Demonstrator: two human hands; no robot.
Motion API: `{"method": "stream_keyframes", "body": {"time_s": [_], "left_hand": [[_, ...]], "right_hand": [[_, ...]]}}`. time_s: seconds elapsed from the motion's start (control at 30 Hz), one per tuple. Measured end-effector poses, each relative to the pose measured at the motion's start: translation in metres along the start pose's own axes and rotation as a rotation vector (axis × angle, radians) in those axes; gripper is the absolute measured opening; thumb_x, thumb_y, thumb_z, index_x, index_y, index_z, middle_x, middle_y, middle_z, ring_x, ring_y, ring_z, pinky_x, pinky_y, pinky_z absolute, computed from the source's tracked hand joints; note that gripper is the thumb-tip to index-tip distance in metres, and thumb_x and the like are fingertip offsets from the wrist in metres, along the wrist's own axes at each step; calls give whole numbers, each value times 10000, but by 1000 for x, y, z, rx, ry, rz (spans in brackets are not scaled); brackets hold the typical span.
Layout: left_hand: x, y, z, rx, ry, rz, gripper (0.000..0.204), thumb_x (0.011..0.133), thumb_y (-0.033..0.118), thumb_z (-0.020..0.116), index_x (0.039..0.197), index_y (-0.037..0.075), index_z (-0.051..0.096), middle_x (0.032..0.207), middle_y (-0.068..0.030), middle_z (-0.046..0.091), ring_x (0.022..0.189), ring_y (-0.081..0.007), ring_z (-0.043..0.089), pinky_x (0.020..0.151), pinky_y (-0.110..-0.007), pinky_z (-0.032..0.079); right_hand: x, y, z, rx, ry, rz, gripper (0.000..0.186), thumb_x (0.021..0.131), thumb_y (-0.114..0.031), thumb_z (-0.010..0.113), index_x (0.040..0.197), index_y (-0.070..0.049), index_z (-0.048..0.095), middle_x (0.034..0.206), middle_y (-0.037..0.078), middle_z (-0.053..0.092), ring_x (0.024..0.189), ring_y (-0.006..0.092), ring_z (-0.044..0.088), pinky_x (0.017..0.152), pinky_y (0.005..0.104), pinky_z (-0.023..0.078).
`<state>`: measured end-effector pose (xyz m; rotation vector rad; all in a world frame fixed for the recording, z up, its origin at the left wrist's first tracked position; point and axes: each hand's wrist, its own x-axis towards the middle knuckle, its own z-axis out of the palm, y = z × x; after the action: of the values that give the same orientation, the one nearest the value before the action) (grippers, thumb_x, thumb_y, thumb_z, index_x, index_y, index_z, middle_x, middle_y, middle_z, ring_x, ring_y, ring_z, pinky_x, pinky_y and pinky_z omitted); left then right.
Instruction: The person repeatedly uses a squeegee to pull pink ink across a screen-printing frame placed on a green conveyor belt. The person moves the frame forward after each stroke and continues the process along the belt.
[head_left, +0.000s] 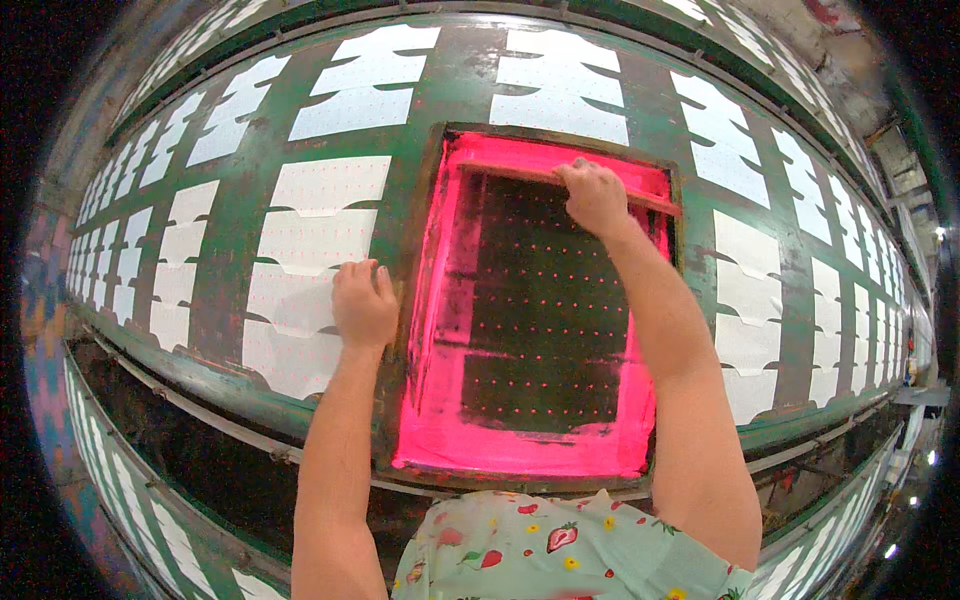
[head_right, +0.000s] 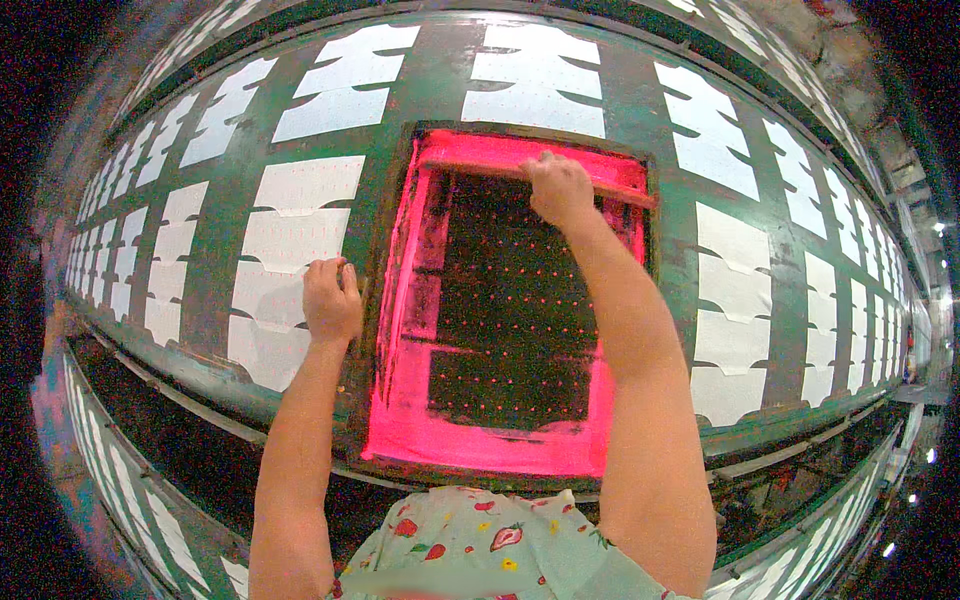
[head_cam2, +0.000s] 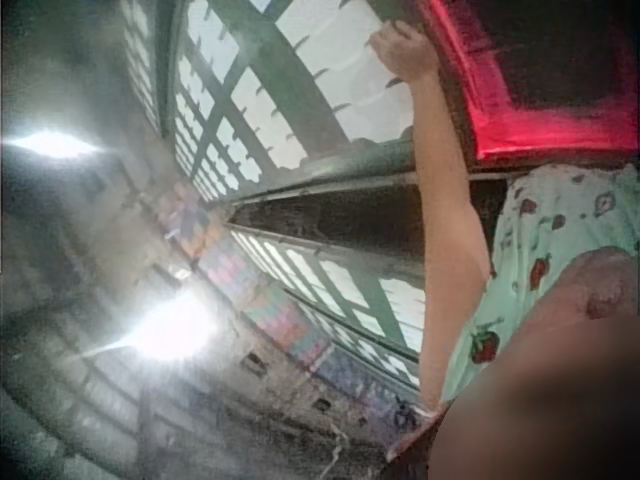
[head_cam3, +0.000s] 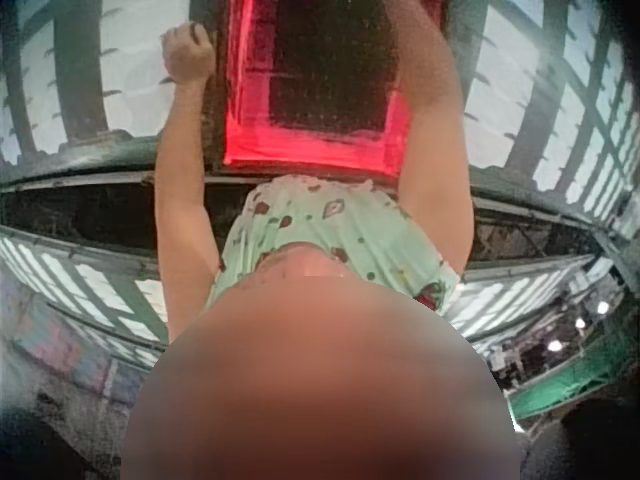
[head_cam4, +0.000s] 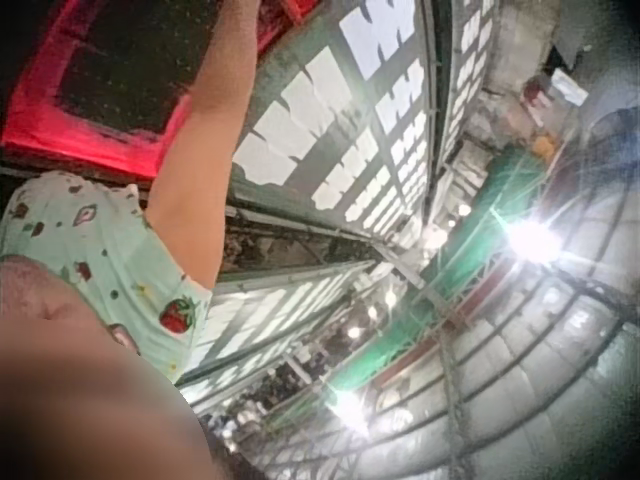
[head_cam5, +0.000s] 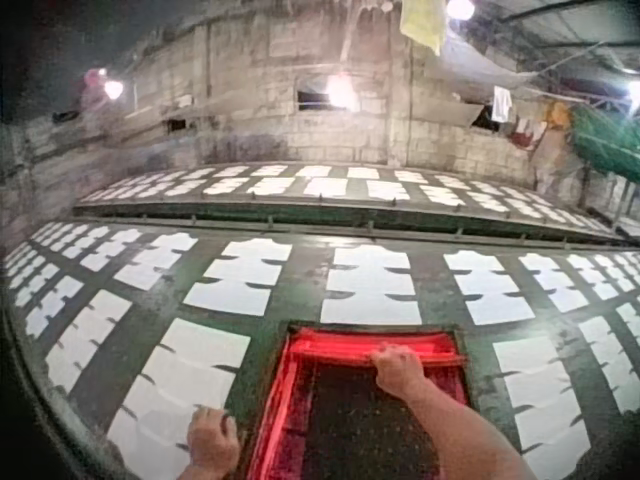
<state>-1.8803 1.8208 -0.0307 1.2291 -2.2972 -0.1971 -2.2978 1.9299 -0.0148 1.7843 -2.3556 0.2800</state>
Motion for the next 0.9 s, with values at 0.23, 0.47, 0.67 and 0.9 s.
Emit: {"method": "stream_keyframes", "body": {"time_s": [0.23, 0.47, 0.67, 0.9], "left_hand": [[2, 0, 0, -15, 15, 12, 195, 1038, 176, 673, 1145, 20, 719, 1121, -184, 699, 1094, -413, 661, 971, -526, 532], [2, 1, -2, -28, -16, 3, 188, 1046, 172, 662, 1140, 21, 722, 1120, -187, 700, 1099, -412, 662, 987, -523, 527], [4, -2, 0, -50, -23, 12, 234, 1051, 208, 660, 1157, 19, 747, 1100, -191, 701, 1080, -423, 666, 951, -535, 542], [3, -12, 8, -87, -41, 32, 242, 1077, 228, 611, 1089, 29, 749, 1097, -200, 712, 1076, -423, 678, 958, -537, 550]], "right_hand": [[36, 25, -12, 21, -141, 81, 449, 927, -96, 667, 1343, -219, 783, 1224, 132, 799, 1160, 346, 774, 1004, 505, 627], [38, 37, -2, 20, -143, 11, 394, 915, -122, 642, 1275, -170, 793, 1222, 155, 796, 1153, 367, 772, 1008, 514, 623], [16, 18, -20, 1, -238, -16, 322, 892, -152, 647, 1178, -129, 792, 1201, 181, 794, 1096, 392, 780, 969, 531, 631], [-99, -61, -53, 68, -226, -37, 308, 856, -104, 685, 1139, -140, 800, 1100, 165, 781, 1045, 388, 786, 910, 521, 650]]}}
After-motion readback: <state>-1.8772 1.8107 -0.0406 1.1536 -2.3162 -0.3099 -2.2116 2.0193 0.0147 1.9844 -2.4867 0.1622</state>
